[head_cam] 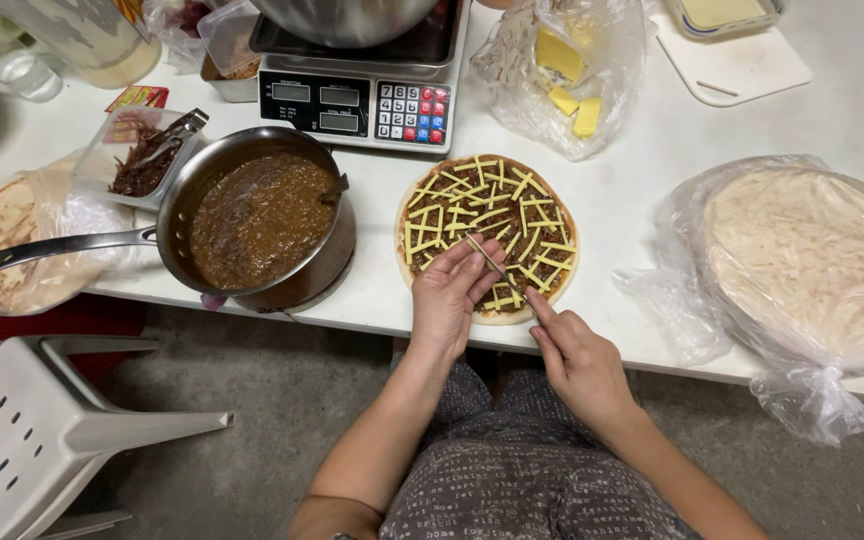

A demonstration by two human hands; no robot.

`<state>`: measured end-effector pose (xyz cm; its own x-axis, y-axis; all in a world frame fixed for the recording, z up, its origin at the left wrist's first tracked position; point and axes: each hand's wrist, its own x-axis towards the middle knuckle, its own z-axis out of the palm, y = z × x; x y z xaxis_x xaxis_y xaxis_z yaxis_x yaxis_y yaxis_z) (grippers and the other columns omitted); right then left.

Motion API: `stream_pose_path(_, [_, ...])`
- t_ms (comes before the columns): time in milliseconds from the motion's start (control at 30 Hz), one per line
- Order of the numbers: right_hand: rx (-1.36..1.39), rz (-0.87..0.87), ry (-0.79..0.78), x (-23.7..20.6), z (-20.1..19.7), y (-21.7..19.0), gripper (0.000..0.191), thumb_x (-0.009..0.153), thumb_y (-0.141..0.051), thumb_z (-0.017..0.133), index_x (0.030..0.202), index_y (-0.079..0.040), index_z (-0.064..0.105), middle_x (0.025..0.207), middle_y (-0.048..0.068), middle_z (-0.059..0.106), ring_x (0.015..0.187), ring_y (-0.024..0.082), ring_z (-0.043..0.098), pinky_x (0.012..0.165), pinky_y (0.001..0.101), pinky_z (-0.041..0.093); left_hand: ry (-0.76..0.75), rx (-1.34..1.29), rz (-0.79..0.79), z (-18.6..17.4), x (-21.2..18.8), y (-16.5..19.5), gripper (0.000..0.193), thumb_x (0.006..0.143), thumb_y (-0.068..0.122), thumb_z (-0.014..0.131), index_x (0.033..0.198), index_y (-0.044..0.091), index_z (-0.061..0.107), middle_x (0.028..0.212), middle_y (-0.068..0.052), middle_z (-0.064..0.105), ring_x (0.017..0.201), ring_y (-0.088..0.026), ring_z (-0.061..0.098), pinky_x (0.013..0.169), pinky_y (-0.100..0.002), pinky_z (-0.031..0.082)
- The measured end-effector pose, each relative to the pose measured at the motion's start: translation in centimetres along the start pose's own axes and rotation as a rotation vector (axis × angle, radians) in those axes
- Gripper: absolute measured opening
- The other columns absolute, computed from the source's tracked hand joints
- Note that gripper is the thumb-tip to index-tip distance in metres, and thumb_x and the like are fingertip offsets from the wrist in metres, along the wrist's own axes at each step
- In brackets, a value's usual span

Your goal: The person places thin cheese strips onto a pizza base already covered with a brown spread. They use a knife to cut the cheese into smaller pieces and arrange them in a crisscross pattern across the surface.

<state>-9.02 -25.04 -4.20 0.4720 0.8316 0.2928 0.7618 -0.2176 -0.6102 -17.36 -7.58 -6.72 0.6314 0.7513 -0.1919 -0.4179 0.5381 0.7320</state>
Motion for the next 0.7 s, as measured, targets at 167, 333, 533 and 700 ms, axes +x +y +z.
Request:
stream_pose_path(167, [-0.027,-0.034,0.032,0.1,0.5,0.3,0.049,0.096,-0.015,0.065,0.144,-0.023,0.059,0.078,0.008,0.062,0.06,0.023,0.063,0.058,0.0391,0.053,-0.027,0.006,-0.005,0.0,-0.2,0.3,0.029,0.1,0.002,0.059,0.128,-0.008,0.061,0.118,-0.021,0.071,0.107,-0.026,0.072,0.095,-0.038,0.063])
stream_pose_path(333, [-0.218,-0.083,0.108,0.0,0.8,1.0,0.049,0.095,-0.016,0.068,0.143,-0.024,0.061,0.075,0.007,0.06,0.058,0.023,0.061,0.054,0.0402,0.051,-0.028,0.04,-0.02,0.2,0.2,0.3,0.028,0.099,0.003,0.059,0.126,-0.006,0.063,0.117,-0.018,0.072,0.105,-0.024,0.073,0.092,-0.037,0.063])
stream_pose_path(533, [-0.083,0.072,0.044,-0.5,0.3,4.5,0.048,0.1,-0.018,0.063,0.148,-0.024,0.057,0.081,0.004,0.065,0.06,0.016,0.062,0.059,0.0316,0.055,-0.075,0.584,0.064,0.3,2.9,1.5,0.021,0.097,0.009,0.066,0.115,0.001,0.072,0.11,-0.015,0.078,0.098,-0.02,0.078,0.088,-0.032,0.066])
stream_pose_path(700, [0.396,0.321,0.086,-0.8,-0.6,7.6,0.053,0.102,-0.017,0.062,0.153,-0.022,0.053,0.082,-0.001,0.065,0.067,0.006,0.054,0.062,0.0229,0.049,-0.086,1.279,0.43,2.1,6.7,3.0,0.021,0.085,0.018,0.078,0.101,0.005,0.079,0.095,-0.012,0.079,0.084,-0.022,0.077,0.078,-0.035,0.061])
